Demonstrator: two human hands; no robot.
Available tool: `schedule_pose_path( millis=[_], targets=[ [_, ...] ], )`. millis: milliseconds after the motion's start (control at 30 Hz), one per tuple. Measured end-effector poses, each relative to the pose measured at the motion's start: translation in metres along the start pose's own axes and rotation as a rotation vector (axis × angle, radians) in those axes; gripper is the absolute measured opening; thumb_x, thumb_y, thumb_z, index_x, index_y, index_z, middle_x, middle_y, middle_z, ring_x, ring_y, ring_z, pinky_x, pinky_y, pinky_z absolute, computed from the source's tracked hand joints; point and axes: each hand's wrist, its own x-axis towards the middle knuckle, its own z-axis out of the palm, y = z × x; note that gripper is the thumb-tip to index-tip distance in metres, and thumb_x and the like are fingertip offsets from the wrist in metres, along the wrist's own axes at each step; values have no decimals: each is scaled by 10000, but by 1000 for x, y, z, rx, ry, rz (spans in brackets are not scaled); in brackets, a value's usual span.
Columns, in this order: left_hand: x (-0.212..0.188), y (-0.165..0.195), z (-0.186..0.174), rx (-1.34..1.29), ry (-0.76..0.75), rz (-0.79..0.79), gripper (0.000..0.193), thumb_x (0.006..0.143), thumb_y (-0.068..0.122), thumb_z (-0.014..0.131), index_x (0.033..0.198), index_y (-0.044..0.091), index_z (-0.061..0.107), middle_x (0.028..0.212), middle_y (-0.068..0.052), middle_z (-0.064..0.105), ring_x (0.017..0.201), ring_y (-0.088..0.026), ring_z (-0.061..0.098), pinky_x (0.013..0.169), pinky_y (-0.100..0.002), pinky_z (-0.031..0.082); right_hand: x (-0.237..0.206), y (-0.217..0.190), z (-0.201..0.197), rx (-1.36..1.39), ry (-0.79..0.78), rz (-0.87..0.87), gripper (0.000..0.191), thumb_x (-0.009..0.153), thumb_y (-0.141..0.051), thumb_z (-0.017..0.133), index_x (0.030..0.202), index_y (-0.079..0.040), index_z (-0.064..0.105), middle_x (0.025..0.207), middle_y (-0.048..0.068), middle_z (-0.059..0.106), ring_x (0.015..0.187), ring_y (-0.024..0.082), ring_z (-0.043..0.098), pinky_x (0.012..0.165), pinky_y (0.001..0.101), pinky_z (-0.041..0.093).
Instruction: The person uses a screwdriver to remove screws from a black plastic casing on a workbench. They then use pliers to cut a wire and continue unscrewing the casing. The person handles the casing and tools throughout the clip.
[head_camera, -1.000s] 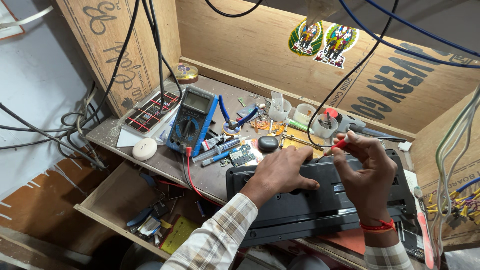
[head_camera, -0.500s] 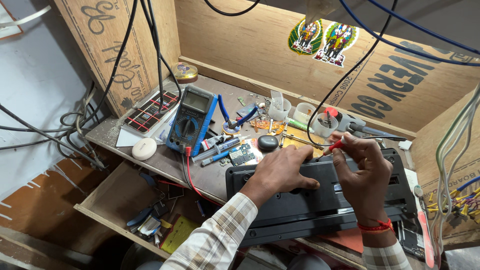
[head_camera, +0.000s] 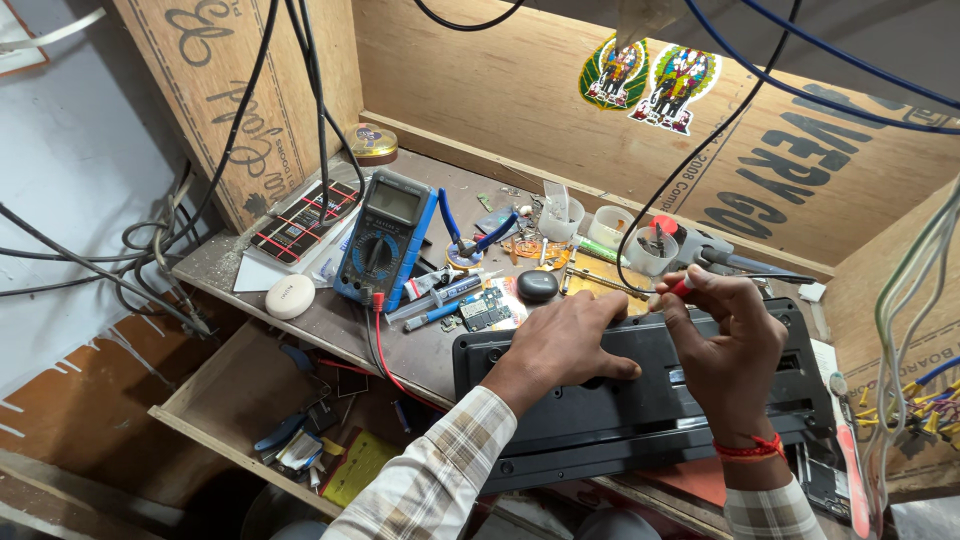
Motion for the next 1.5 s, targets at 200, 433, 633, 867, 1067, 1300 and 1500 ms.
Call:
schedule_pose_path(
  millis=[200,433,633,867,1067,1300,1500],
  targets=[
    [1,-2,1,-12,4,9,700,679,598,821,1203,197,585,1156,-93,684,1119,-313,666,908,-476,530,-10,6,1,-6,29,-38,238,963,68,712,1153,48,570,1107,195,728,1067,236,750,959,331,634],
    [3,-3,4,0,9,17,703,687,607,820,1200,185,591,1158,-99,687,1119,-317,666,907,-480,530,-12,13,-3,-103,112,26,265,957,45,777,1153,39,599,1060,166,742,1014,211,757,915,315,630],
    [6,-3,4,-4,-3,13,720,679,617,815,1218,197,589,1171,-87,686,1126,-305,665,902,-475,536,-10,13,-1,-96,118,-4,246,950,41,794,1105,35,603,1057,157,729,1003,193,743,916,305,632],
    [3,-2,4,0,15,28,712,678,600,827,1205,184,590,1152,-98,686,1116,-313,667,911,-474,531,-2,12,-8,40,92,132,255,966,17,728,1189,40,607,1123,146,735,1060,181,744,953,293,617],
    [2,-2,6,-8,12,34,710,678,597,826,1208,189,587,1154,-93,685,1113,-310,667,900,-473,534,-7,7,-8,-31,85,78,231,962,22,769,1123,46,605,1049,150,731,1011,189,747,936,299,622],
    [-1,0,3,-1,7,18,700,687,604,821,1201,189,588,1153,-92,686,1123,-307,664,911,-473,529,1,0,-7,94,17,95,192,936,-9,723,1086,3,604,1175,138,727,1076,169,739,931,276,618],
    [-1,0,1,-1,10,17,694,695,606,818,1202,192,586,1161,-86,687,1135,-302,660,915,-471,526,-2,-3,-1,-100,58,-2,199,918,-5,806,1028,20,642,1023,134,707,973,176,712,868,276,590]
  ],
)
